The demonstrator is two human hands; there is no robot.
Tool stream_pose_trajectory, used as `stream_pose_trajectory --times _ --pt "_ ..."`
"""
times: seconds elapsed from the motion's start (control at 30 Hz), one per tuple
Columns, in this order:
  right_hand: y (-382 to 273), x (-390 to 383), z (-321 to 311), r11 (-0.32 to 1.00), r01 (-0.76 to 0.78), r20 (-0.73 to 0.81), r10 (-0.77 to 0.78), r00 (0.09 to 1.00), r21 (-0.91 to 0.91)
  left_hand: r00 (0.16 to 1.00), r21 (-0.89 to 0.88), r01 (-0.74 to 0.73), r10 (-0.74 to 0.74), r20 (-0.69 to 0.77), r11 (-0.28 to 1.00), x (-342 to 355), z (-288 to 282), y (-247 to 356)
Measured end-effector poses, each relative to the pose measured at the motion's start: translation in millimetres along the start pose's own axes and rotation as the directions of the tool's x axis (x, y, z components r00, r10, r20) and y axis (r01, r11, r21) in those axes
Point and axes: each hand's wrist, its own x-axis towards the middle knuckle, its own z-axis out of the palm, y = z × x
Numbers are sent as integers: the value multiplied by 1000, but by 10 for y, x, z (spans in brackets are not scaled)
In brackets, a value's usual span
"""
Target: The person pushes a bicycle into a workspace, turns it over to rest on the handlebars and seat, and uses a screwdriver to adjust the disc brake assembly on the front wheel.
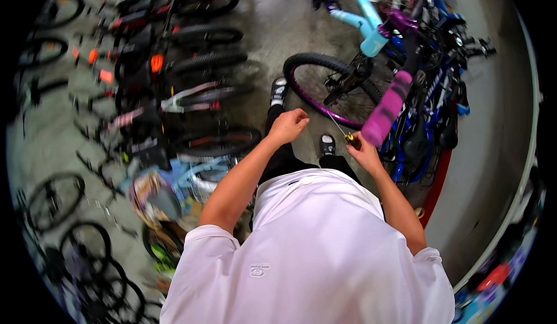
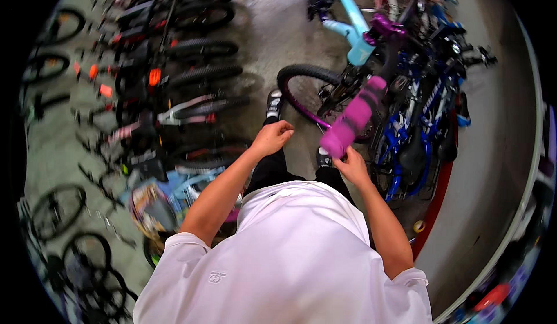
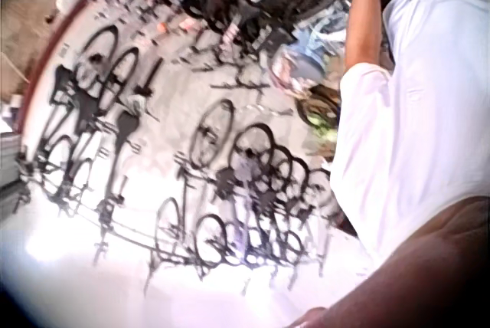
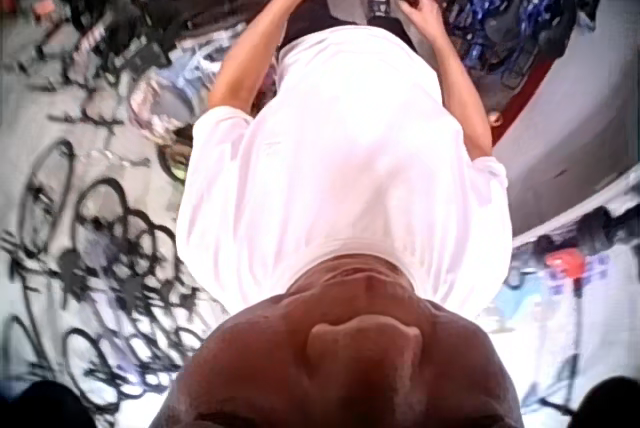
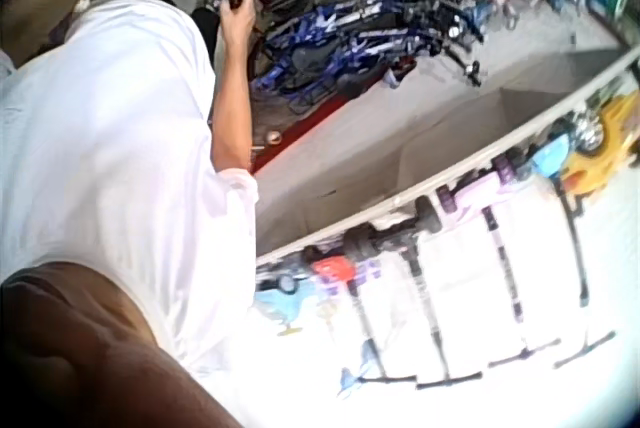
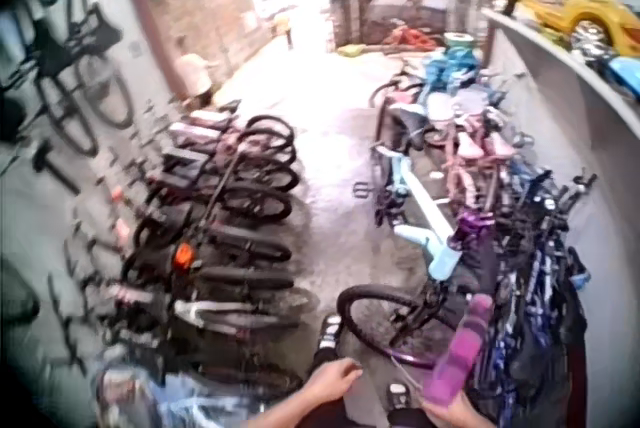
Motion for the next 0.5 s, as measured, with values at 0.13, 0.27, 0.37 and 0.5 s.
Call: stream_pose_trajectory --times 0.13,0.27,0.37,0.5 --pt "18 -194 58 994 -111 -314 100 944 -17 979 118 -170 154 131 978 609 -518 -14" --pt "343 -541 467 968 -221 -599 245 762 116 908 256 -395 334 252 882 1042 -1151 311" --pt "-108 -625 618 859 -403 -527 512 678 316 902 322 -425 368 224 846 1268 -1557 381" --pt "-294 -334 988 753 -324 -397 601 693 573 899 406 -437 376 223 803 1346 -1831 550"
